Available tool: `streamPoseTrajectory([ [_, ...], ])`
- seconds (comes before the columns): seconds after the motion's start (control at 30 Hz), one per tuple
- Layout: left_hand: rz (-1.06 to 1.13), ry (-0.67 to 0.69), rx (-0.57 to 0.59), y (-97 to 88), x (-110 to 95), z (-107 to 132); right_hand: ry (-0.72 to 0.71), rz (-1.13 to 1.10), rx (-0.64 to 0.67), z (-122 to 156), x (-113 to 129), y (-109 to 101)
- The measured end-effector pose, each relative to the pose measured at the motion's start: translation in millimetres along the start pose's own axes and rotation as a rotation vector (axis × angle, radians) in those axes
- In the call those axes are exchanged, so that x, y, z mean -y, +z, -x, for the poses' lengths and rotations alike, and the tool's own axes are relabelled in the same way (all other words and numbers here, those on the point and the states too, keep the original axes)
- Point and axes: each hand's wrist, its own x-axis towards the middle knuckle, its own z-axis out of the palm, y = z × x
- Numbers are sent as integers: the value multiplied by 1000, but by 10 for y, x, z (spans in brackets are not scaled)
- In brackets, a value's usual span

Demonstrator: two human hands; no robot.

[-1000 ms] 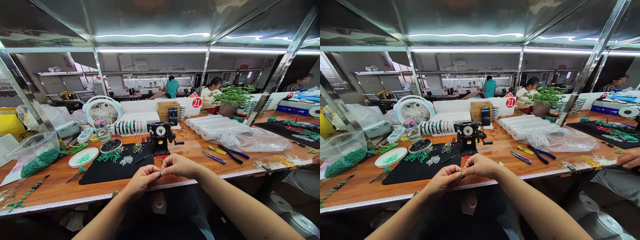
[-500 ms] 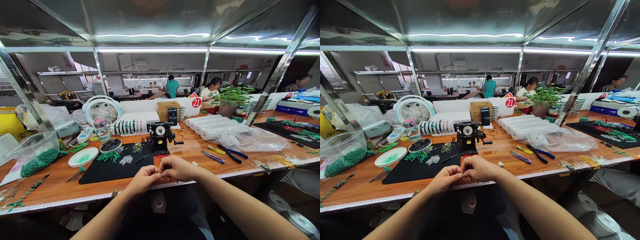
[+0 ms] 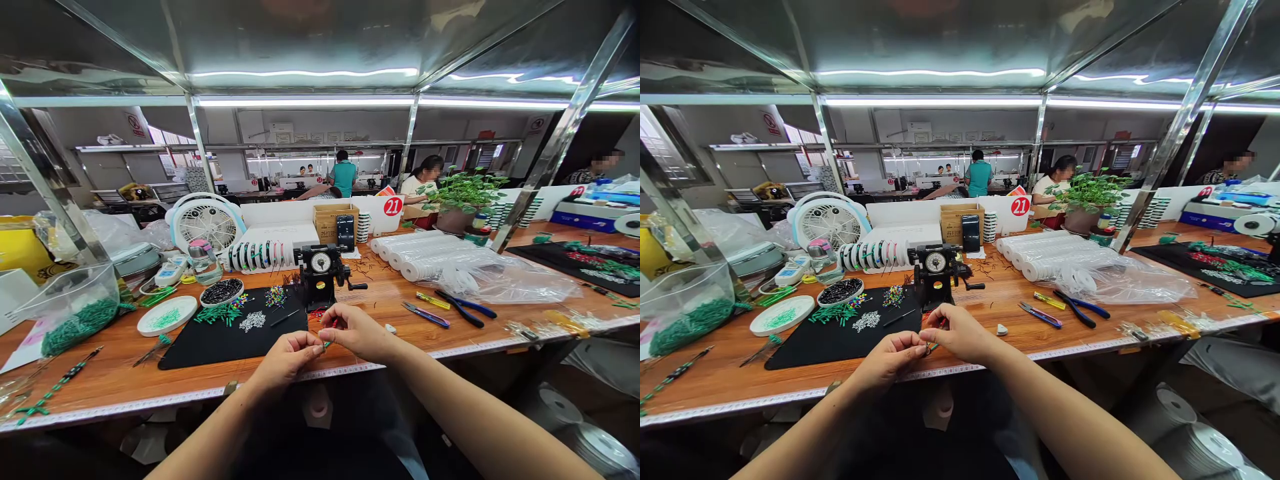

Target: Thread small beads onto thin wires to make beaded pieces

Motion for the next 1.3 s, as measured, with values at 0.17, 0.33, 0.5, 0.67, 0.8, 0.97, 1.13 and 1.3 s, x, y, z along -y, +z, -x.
streamPoseTrajectory([
  [0.17,-9,27,-7,10,-35,13,-18,29,58,17,7,50],
  [0.33,-68,75,-35,-8,-147,8,21,-9,-102,39,116,92],
  [0.5,-206,223,-23,-48,-354,11,-79,-36,-86,8,263,20],
  [0.67,-311,271,-9,-43,-480,120,-141,-40,-85,47,359,16],
  [0.8,-325,190,6,-24,-448,286,-79,-141,-11,168,344,98],
  [0.97,-322,130,18,-27,-397,459,16,-266,64,301,290,213],
  [1.13,-325,102,21,-46,-392,531,-41,-234,72,344,316,258],
  [1.3,-263,79,98,-112,-344,514,-148,-126,52,339,346,264],
])
